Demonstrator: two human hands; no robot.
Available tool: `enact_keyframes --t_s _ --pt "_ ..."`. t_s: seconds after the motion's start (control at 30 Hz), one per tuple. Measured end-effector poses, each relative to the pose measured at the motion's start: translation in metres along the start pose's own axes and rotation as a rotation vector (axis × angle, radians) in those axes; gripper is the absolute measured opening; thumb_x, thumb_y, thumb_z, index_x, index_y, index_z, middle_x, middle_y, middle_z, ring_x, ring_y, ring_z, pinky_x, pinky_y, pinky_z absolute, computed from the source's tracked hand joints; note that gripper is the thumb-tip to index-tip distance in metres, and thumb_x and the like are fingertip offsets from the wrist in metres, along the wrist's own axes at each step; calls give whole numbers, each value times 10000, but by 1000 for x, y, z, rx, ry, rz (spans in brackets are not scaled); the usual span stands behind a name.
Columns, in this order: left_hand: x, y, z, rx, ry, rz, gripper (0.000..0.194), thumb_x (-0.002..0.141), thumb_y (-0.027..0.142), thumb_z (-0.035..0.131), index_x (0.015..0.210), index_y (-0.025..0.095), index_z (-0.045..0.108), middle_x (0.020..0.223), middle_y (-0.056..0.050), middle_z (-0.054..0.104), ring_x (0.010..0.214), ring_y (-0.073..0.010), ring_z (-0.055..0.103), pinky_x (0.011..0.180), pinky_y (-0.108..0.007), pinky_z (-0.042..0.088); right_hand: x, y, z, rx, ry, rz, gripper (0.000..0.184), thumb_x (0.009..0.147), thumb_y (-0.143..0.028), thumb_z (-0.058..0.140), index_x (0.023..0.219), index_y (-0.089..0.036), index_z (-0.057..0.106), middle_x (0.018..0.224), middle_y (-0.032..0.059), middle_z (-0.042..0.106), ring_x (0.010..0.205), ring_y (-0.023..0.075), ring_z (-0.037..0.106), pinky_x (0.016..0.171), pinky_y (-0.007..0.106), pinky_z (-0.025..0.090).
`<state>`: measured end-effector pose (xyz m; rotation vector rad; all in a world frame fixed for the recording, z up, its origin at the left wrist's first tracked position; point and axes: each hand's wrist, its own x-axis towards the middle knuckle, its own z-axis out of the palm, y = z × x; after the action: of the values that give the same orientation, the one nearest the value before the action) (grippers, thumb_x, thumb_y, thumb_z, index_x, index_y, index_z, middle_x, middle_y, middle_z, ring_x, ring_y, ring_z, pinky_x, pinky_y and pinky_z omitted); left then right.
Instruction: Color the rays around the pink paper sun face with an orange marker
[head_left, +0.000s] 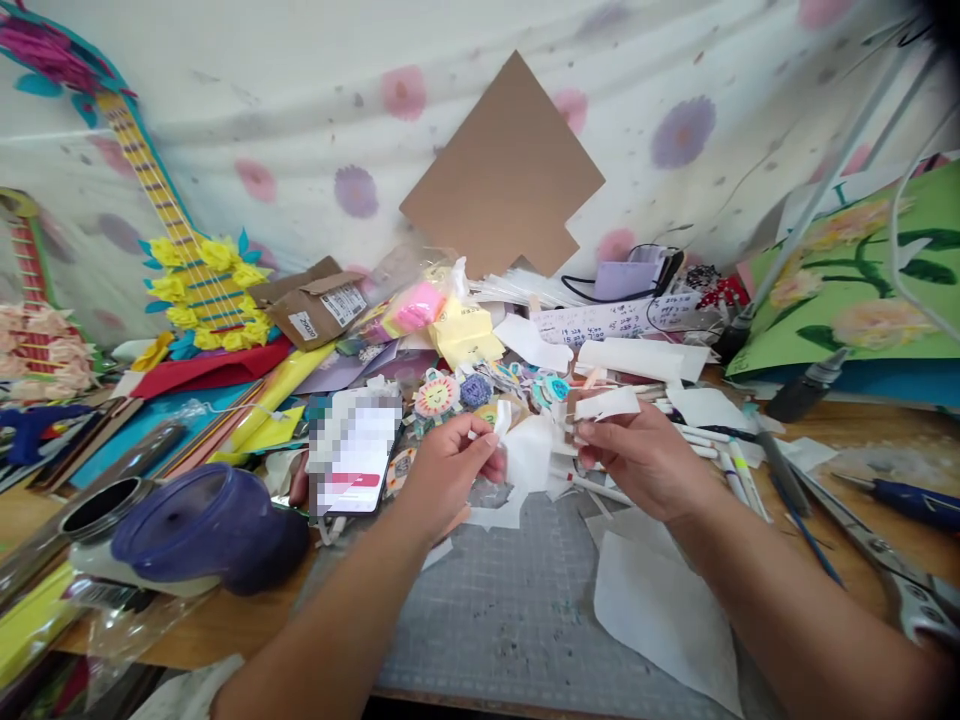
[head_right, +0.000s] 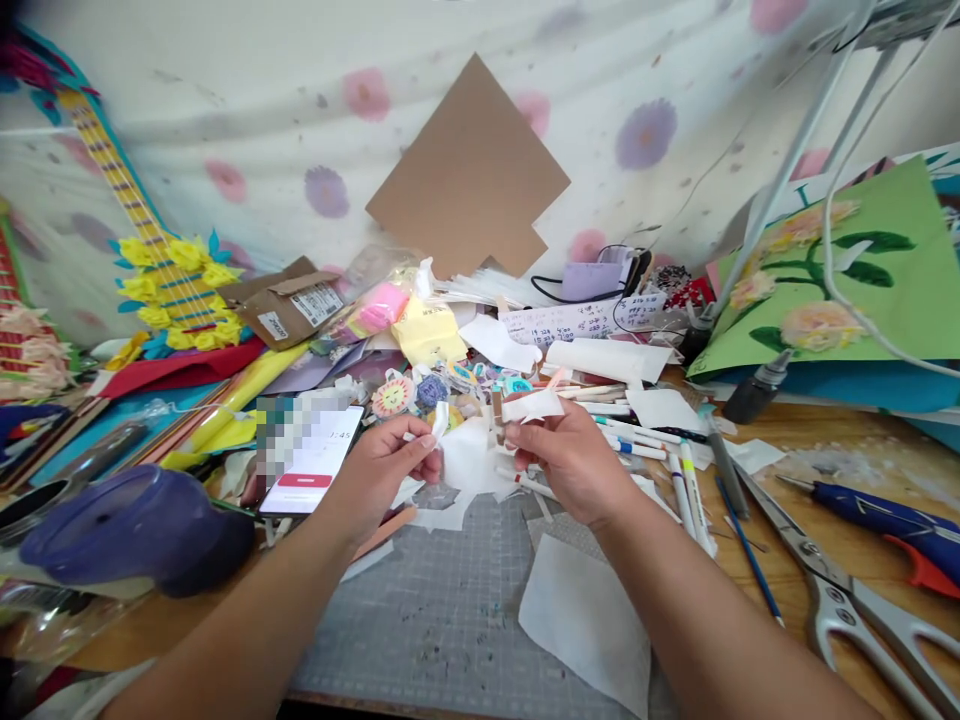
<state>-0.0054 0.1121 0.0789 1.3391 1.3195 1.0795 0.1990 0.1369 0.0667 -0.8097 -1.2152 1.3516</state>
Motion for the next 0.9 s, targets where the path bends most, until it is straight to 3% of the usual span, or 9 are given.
enact_keyframes --t_s 0.13,0.23,0.33,0.43,0.57,0.67,0.8,0.83,0.9 --pt "2 -12 9 -175 8 -50 169 793 322 618 793 169 547 724 -29 705 658 -146 672 636 -243 474 -4 5 6 -220 -29 -154 110 744 -268 650 741 -190 573 593 -23 559 515 132 523 476 273 472" --pt "1 -20 13 -325 -23 -95 220 759 338 676 793 167 541 756 -42 713 711 -169 691 672 -262 492 -8 11 13 -452 -49 -359 24 760 -193 620 782 -198 630 713 17 623 653 161 577 599 297 483" --pt "-1 -23 15 -484 -59 -133 304 731 420 706 798 179 533 698 7 659 637 -137 651 624 -257 503 -15 16 25 -678 -101 -531 142 773 -137 587 823 -218 692 853 59 663 803 197 587 701 323 457" --pt "-5 -23 18 -593 -101 -147 424 689 548 715 810 180 542 667 29 598 561 -101 575 546 -231 483 -20 21 35 -847 -128 -593 198 808 -107 561 857 -222 715 878 82 675 813 212 568 697 334 431" --pt "-6 -25 19 -607 -134 -159 437 593 408 835 843 159 577 711 23 605 576 -89 570 525 -201 472 -20 20 33 -874 -219 -606 180 813 -118 577 832 -240 708 872 48 694 808 196 585 712 319 455" --pt "-2 -28 17 -564 -98 -178 363 619 307 827 842 148 589 683 25 616 552 -71 571 504 -165 451 -12 17 17 -790 -135 -556 144 844 -184 580 932 -242 678 913 36 684 766 163 598 696 295 487" --pt "0 -30 16 -510 -93 -193 281 652 275 787 803 140 593 611 24 615 503 -62 550 476 -153 425 1 18 -2 -678 -1 -368 513 769 -325 706 1243 -221 540 1198 113 609 887 203 605 680 326 527" --pt "-1 -30 17 -501 -98 -193 273 652 272 783 800 140 596 606 22 618 507 -65 553 479 -154 425 4 19 -4 -646 -28 -317 569 729 -344 740 1248 -220 543 1170 106 631 895 211 616 680 328 536" --pt "-2 -29 17 -484 -105 -192 263 644 262 782 792 139 603 604 15 626 515 -74 563 487 -164 430 8 22 -6 -579 -75 -230 418 707 -370 750 1075 -198 650 921 58 703 757 191 641 611 300 538"
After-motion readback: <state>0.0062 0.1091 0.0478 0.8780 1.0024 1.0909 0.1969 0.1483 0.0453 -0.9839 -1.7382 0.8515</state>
